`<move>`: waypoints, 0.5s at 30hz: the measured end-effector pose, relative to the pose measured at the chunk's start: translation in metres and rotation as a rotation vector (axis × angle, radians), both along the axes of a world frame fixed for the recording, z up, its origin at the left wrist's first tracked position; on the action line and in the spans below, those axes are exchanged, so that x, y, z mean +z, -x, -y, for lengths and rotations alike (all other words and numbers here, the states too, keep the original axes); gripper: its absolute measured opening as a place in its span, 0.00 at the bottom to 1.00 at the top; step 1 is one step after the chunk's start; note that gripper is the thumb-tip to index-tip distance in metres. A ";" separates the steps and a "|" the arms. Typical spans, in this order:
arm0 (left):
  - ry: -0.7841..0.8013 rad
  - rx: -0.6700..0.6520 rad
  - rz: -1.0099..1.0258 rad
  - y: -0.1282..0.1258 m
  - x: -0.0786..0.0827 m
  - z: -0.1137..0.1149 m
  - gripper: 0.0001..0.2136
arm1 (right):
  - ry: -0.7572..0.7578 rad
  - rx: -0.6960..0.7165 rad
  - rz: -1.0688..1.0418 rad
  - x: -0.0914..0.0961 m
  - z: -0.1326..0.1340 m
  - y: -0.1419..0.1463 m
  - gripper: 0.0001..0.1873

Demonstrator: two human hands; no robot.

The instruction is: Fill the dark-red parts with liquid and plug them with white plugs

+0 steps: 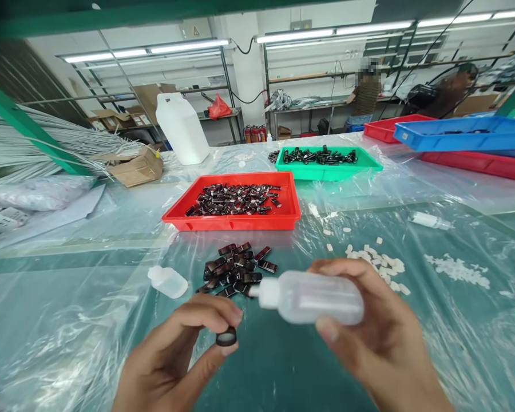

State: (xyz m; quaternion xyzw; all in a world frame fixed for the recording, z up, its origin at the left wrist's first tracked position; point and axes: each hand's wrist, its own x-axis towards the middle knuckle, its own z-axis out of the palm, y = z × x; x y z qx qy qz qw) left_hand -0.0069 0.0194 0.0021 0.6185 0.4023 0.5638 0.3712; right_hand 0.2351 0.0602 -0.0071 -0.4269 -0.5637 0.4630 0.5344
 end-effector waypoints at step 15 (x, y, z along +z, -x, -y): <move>0.084 0.314 -0.013 0.040 0.000 -0.028 0.09 | 0.082 0.413 0.349 -0.015 0.011 0.051 0.20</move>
